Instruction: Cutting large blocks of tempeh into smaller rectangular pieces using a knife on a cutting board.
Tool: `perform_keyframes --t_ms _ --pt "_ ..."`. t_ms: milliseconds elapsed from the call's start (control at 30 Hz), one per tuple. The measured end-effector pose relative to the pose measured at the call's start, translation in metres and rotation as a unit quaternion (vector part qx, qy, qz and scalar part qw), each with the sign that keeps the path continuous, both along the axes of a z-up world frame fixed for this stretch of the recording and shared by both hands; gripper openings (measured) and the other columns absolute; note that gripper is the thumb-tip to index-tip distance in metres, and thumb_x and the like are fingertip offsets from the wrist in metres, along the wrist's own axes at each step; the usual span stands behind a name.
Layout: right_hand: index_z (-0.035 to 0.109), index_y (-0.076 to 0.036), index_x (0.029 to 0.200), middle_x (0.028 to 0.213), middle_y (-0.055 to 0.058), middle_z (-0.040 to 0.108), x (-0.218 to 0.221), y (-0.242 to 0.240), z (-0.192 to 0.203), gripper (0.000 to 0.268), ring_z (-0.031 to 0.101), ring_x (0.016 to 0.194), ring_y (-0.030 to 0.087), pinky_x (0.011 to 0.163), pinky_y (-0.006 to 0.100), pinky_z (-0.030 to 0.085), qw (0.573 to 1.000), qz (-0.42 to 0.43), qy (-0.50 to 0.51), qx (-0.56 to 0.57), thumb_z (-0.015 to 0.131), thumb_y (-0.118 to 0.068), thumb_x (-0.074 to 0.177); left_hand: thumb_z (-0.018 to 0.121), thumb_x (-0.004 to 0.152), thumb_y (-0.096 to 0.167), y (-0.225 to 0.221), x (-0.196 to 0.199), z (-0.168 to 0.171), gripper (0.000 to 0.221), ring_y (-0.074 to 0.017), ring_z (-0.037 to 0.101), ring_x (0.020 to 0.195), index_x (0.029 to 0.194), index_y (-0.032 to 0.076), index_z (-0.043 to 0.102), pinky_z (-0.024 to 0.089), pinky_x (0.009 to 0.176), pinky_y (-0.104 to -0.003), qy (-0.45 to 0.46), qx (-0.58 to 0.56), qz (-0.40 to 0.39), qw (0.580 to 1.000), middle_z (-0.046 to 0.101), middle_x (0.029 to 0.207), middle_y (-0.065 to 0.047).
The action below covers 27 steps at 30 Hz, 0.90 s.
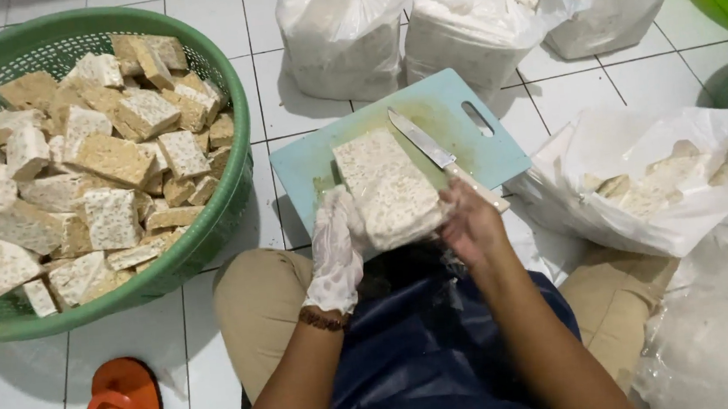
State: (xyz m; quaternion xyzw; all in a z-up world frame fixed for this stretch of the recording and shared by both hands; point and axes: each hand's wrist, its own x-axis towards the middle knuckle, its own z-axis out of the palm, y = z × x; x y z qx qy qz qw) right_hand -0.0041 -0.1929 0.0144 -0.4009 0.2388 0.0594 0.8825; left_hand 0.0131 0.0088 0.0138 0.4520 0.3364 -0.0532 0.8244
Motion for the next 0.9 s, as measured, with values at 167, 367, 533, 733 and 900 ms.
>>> perform_keyframes --t_ms 167,367,533,733,900 --pt "0.057 -0.017 0.116 0.066 -0.005 0.047 0.015 0.009 0.118 0.023 0.053 0.056 0.007 0.056 0.023 0.053 0.993 -0.019 -0.114 -0.036 0.052 -0.027 0.096 0.061 0.092 0.012 0.004 -0.025 0.103 0.035 -0.0005 0.05 0.097 0.127 0.015 0.062 0.048 0.089 -0.019 -0.345 0.04 -0.157 0.925 0.059 0.113 0.002" --pt "0.061 -0.005 0.114 0.08 0.004 0.058 0.045 -0.002 0.119 0.037 0.062 0.071 0.013 0.071 0.031 0.059 0.924 0.06 -0.226 -0.302 0.076 -0.009 0.08 0.077 0.075 0.008 -0.006 -0.008 0.135 0.027 -0.0053 0.062 0.072 0.1 0.014 0.072 0.054 0.068 -0.022 -0.392 0.234 -0.134 0.879 0.064 0.078 0.0" --pt "0.058 -0.005 0.095 0.084 0.006 0.058 0.075 0.006 0.089 0.012 0.063 0.08 0.018 0.078 0.033 0.057 0.937 0.017 -0.279 -0.209 0.065 -0.015 0.092 0.073 0.079 -0.003 0.009 0.027 0.1 0.015 -0.019 0.062 0.078 0.09 0.008 0.073 0.053 0.076 -0.026 -0.571 0.423 0.024 0.703 0.055 0.088 -0.005" --pt "0.06 -0.005 0.087 0.081 0.007 0.063 0.075 0.029 0.044 0.012 0.063 0.08 0.015 0.082 0.033 0.055 0.919 0.029 -0.265 -0.292 0.07 -0.011 0.088 0.077 0.077 0.004 0.043 0.032 0.088 0.018 -0.0269 0.062 0.095 0.094 0.007 0.07 0.051 0.087 -0.035 -0.584 0.472 -0.035 0.66 0.053 0.101 -0.01" --pt "0.062 -0.005 0.085 0.08 0.008 0.065 0.074 0.013 -0.009 0.01 0.065 0.085 0.019 0.085 0.037 0.051 0.85 0.078 -0.221 -0.472 0.071 -0.007 0.086 0.073 0.079 0.007 0.052 0.012 0.041 0.027 -0.0413 0.059 0.108 0.102 -0.001 0.062 0.048 0.097 -0.046 -0.419 0.508 -0.239 0.714 0.057 0.107 -0.025"
